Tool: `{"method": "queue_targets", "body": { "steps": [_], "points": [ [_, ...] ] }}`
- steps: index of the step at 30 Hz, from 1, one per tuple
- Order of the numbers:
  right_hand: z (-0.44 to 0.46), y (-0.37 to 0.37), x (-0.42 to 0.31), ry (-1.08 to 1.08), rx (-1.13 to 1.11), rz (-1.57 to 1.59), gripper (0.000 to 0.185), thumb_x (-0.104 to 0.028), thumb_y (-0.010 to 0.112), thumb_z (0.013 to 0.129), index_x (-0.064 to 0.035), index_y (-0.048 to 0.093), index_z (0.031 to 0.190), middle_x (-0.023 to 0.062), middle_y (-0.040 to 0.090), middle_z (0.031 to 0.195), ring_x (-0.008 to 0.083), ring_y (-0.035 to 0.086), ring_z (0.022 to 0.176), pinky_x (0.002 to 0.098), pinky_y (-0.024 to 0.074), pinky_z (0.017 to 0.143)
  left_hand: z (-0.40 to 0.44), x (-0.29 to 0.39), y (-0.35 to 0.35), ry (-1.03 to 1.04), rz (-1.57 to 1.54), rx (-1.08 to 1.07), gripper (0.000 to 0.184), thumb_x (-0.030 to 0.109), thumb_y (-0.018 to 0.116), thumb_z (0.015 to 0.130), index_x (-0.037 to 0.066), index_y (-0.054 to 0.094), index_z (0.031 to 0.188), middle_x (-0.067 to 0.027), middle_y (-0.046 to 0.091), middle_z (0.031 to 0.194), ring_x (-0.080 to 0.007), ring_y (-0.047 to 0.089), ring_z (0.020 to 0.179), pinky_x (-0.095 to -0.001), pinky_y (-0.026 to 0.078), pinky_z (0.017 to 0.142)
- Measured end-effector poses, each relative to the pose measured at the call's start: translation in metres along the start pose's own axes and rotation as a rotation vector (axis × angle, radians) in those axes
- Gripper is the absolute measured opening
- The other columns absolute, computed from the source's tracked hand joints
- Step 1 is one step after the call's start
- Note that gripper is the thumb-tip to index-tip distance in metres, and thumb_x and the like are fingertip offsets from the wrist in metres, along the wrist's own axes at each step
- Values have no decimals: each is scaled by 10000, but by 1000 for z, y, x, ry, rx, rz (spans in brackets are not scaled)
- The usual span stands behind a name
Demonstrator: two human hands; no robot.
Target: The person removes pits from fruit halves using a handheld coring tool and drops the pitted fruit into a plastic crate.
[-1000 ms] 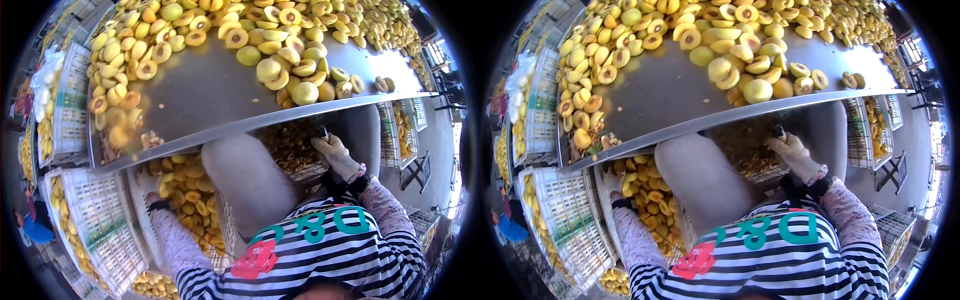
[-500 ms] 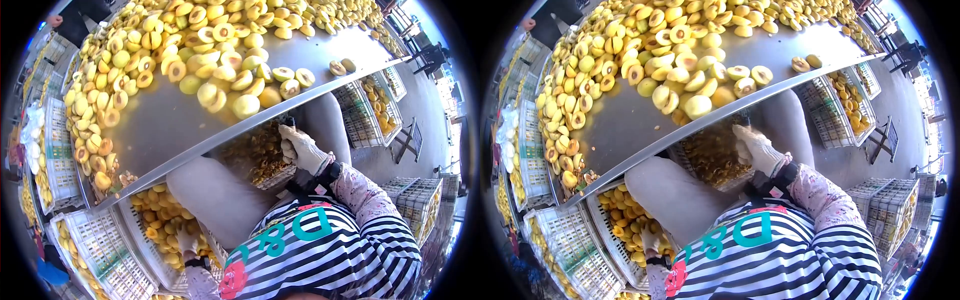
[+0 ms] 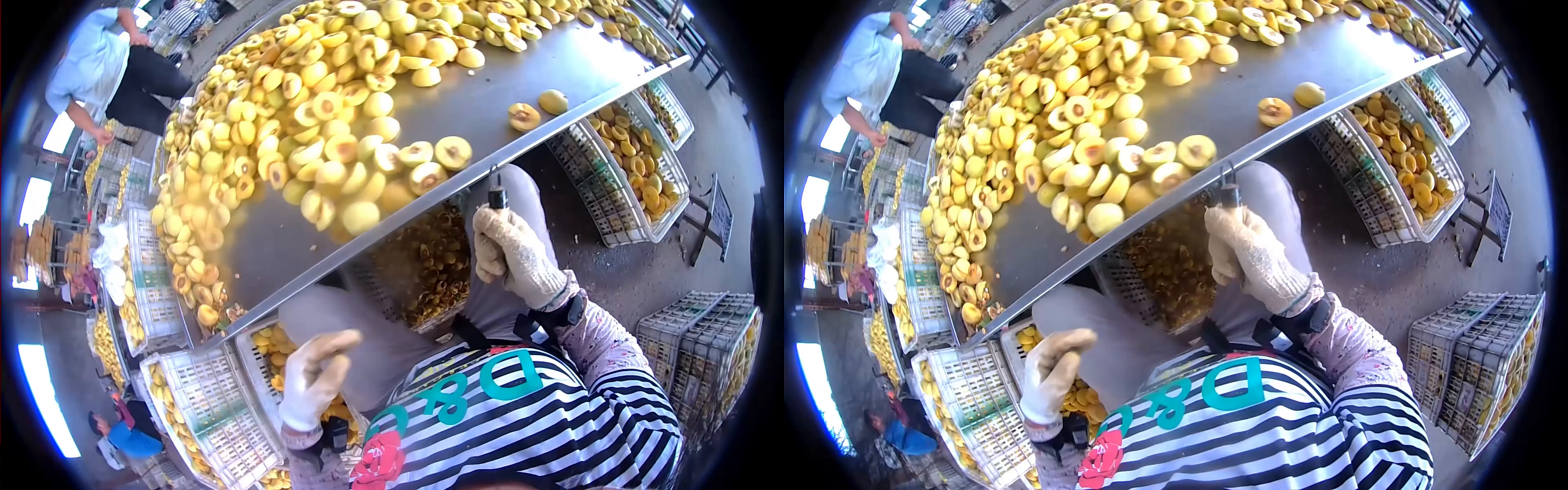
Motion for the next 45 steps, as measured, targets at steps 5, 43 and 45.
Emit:
{"method": "queue_targets", "body": {
  "steps": [5,43,45],
  "points": [
    [-15,-80,-61,-244,135,-38,271,-323,610,1006,-75,518,948,-18,448,594,90,396,424,278,400,437,127,39,100,207,370,-438,297,94,605,934,-36,674,1193,-150,690,1168,-225,659,1062,-330,506,937],
    [-24,-145,-78,-219,159,-978,285,-197,855,770,-71,652,926,73,686,787,221,695,661,317,541,587,305,-400,18,-378,933,138,287,206,578,963,-14,599,1144,-190,643,1107,-325,562,933,-399,475,810],
    [-31,-149,-75,-275,137,-1008,387,-229,870,758,-69,647,1031,76,707,872,225,721,735,319,575,671,315,-409,6,-378,935,156,276,203,570,968,-21,599,1129,-186,646,1088,-321,559,910,-396,474,793]
  ]
}}
Point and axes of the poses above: each hand's wrist, its own z-axis towards the middle knuckle, its own y-axis out of the palm, x = y × z, the point moved 5 cm from there along z, towards the middle knuckle
